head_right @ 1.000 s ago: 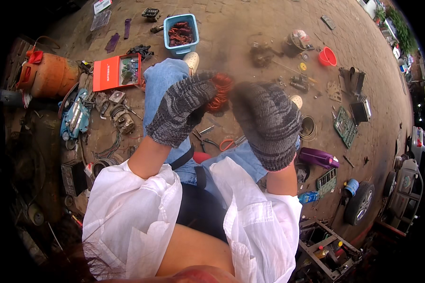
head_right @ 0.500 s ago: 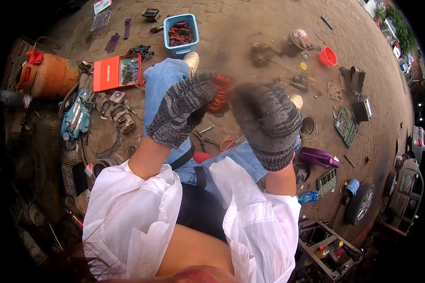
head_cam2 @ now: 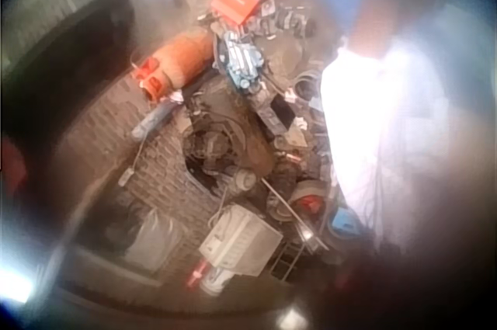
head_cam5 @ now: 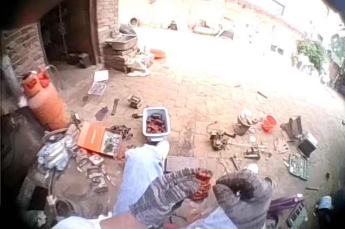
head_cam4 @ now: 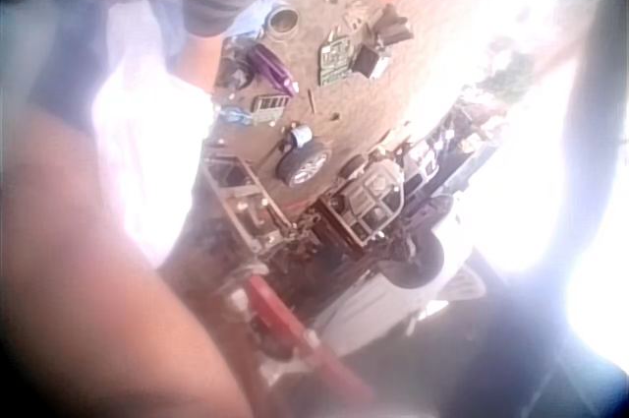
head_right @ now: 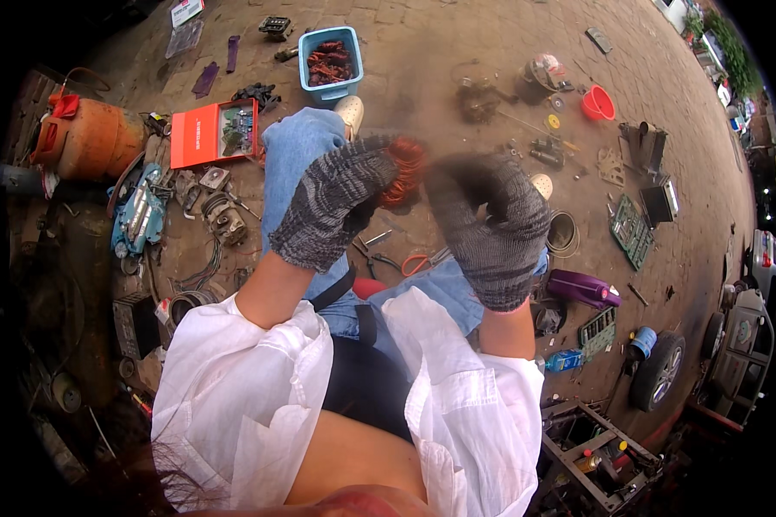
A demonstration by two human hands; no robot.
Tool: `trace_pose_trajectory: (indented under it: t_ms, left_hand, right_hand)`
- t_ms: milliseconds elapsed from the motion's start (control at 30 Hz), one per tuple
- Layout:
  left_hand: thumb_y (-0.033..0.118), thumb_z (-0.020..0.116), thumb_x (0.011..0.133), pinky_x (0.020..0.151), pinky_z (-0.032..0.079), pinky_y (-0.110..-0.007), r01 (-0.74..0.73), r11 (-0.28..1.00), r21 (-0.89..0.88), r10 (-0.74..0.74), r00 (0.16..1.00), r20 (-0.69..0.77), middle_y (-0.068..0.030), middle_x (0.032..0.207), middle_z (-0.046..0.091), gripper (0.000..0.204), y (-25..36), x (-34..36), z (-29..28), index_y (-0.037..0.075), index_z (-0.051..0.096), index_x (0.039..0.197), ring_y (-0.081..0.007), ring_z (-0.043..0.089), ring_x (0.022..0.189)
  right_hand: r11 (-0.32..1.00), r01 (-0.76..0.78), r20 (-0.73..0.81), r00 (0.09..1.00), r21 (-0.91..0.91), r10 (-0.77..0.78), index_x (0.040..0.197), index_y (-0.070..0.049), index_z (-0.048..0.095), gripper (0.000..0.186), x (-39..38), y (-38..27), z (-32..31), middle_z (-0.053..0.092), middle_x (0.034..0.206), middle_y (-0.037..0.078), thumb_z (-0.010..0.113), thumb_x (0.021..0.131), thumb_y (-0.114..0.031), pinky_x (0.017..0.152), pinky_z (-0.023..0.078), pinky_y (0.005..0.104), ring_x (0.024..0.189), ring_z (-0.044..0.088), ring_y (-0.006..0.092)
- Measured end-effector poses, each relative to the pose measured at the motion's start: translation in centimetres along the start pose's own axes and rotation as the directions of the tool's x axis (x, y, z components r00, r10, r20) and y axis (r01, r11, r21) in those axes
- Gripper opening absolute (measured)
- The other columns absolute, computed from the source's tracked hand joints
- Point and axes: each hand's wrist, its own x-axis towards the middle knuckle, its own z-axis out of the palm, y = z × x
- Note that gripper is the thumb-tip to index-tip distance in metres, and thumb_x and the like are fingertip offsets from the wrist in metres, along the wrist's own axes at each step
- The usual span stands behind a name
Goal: The person sits on the floor and winds a length of copper wire into a compact coil using gloved hands. The person repeatedly twists and shapes the wire, occasionally adjusting the coil's form.
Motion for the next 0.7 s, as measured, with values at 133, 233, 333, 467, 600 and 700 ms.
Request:
trace_pose_trajectory:
  t_ms: [133, 233, 333, 467, 600, 700]
  left_hand:
    - [0.009, 0.057, 0.083, 0.086, 0.045, -0.025, 0.100, 0.972, -0.213, -0.109, 0.994, -0.030, -0.0093, 0.110, 0.057, 0.032, 0.5, 0.4, 0.3, -0.001, 0.053, 0.113, -0.0122, 0.055, 0.097]
    - [0.007, 0.059, 0.081, 0.083, 0.047, -0.025, 0.074, 0.997, -0.007, -0.074, 0.997, -0.031, -0.0088, 0.106, 0.059, 0.031, 0.5, 0.5, 0.4, -0.001, 0.054, 0.111, -0.0122, 0.055, 0.096]
    - [0.006, 0.062, 0.078, 0.081, 0.048, -0.026, 0.338, 0.829, -0.445, -0.396, 0.917, -0.042, -0.0088, 0.102, 0.060, 0.033, 1.6, 0.9, 0.7, 0.000, 0.055, 0.110, -0.0125, 0.056, 0.095]
    - [0.005, 0.066, 0.074, 0.081, 0.048, -0.025, 0.310, 0.791, -0.528, -0.418, 0.903, -0.096, -0.0095, 0.101, 0.060, 0.038, 1.7, 0.7, 1.2, 0.001, 0.056, 0.110, -0.0133, 0.056, 0.094]
    - [0.004, 0.062, 0.077, 0.082, 0.047, -0.025, 0.355, 0.812, -0.464, -0.432, 0.899, -0.068, -0.0104, 0.106, 0.058, 0.035, 2.0, 0.8, 0.7, 0.002, 0.055, 0.111, -0.0150, 0.057, 0.095]
    - [0.003, 0.056, 0.081, 0.084, 0.047, -0.025, 0.330, 0.893, -0.308, -0.361, 0.931, -0.049, -0.0110, 0.109, 0.057, 0.032, 1.2, 0.8, 0.0, 0.002, 0.054, 0.112, -0.0154, 0.056, 0.097]
  right_hand:
    - [0.998, -0.069, 0.055, 0.996, 0.006, 0.069, 0.087, -0.003, 0.061, 0.019, 0.0, 0.0, 0.2, 0.063, 0.077, 0.006, 0.068, 0.069, -0.004, 0.066, 0.047, 0.0255, 0.069, 0.060, 0.0136]
    - [0.995, -0.087, 0.065, 0.994, 0.055, 0.083, 0.086, -0.003, 0.060, 0.019, 0.1, 0.3, 0.4, 0.063, 0.077, 0.007, 0.068, 0.069, -0.005, 0.065, 0.047, 0.0254, 0.069, 0.059, 0.0139]
    - [0.997, -0.078, 0.015, 0.997, 0.014, 0.078, 0.087, 0.000, 0.062, 0.015, 0.0, 1.1, 0.8, 0.063, 0.077, 0.005, 0.065, 0.072, 0.000, 0.068, 0.047, 0.0235, 0.070, 0.057, 0.0102]
    - [0.998, 0.005, -0.051, 0.999, -0.057, -0.008, 0.091, 0.000, 0.060, 0.019, -0.2, 0.7, 1.6, 0.063, 0.080, 0.005, 0.064, 0.072, 0.001, 0.067, 0.047, 0.0241, 0.071, 0.057, 0.0100]
    - [0.993, 0.053, -0.061, 0.996, -0.103, -0.059, 0.095, -0.001, 0.058, 0.020, -0.2, 2.3, 2.8, 0.061, 0.081, 0.004, 0.061, 0.075, -0.002, 0.064, 0.046, 0.0235, 0.069, 0.056, 0.0094]
    - [0.960, -0.107, -0.061, 0.990, 0.259, 0.127, 0.095, -0.002, 0.057, 0.017, -0.2, 2.2, 2.8, 0.059, 0.079, 0.002, 0.060, 0.078, -0.006, 0.060, 0.044, 0.0214, 0.066, 0.054, 0.0083]
